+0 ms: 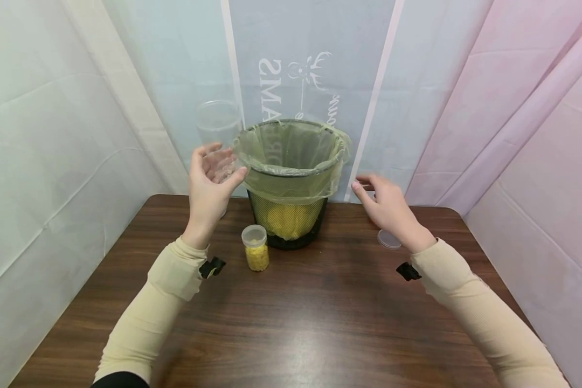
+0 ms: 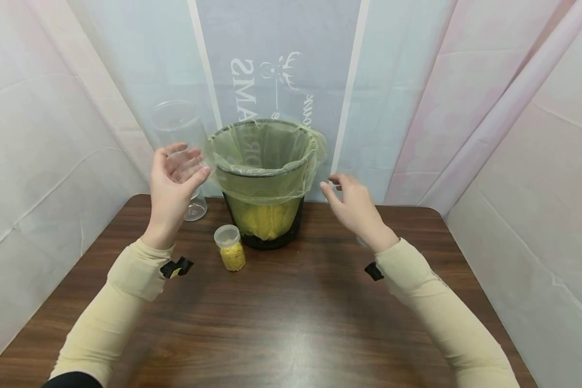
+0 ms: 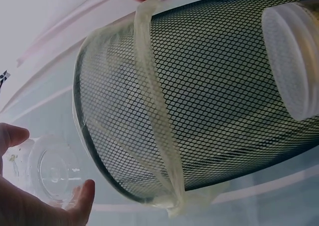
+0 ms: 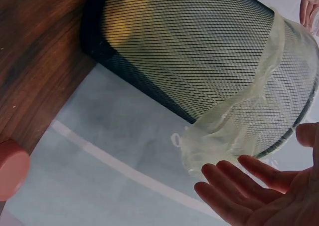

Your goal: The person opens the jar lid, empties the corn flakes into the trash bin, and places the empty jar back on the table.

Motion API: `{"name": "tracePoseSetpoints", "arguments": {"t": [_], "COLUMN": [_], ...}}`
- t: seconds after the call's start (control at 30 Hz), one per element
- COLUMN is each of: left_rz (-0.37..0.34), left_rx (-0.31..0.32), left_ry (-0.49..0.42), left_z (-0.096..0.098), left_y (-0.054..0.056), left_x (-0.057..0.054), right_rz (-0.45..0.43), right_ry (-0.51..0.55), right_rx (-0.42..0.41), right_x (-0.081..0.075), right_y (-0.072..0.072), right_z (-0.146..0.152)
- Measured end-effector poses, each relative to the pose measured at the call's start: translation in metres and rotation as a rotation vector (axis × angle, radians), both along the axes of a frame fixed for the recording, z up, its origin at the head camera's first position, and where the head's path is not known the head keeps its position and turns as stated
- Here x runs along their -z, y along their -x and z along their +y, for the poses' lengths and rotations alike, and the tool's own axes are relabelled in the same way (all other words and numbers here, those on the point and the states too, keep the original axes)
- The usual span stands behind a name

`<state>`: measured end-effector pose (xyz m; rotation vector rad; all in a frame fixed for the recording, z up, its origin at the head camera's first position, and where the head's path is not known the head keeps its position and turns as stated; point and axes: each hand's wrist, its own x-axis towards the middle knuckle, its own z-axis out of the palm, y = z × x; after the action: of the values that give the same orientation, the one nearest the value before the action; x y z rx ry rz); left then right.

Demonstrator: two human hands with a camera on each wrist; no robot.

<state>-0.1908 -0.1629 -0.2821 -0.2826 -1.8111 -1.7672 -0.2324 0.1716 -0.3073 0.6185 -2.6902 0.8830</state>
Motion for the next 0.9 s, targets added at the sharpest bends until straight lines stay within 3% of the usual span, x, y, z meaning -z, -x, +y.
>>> {"name": "tracePoseSetpoints", "arguments": {"t": [0.23,0.6,0.9], "left_rz": [-0.032,-0.062,-0.054], "left_rx": [-0.059,-0.142,-0.27], "left_ry": [0.057,0.139,0.185], "left_z": [-0.006,-0.019,-0.028], "left_y": [-0.008,-0.018,-0.019], "left_x": [0.008,0.029,0.043], "right_rz": [0.012,-0.015,-0.001], "right_ry": [-0.046,-0.199,-0.268], "right_rx": [-0.007,-0.132,-0.181], "right_x": [0.012,0.032,0.051], "right_y": [-0.004,-0.008,-0.016], "right_z": [0.008,0.019,0.025]}}
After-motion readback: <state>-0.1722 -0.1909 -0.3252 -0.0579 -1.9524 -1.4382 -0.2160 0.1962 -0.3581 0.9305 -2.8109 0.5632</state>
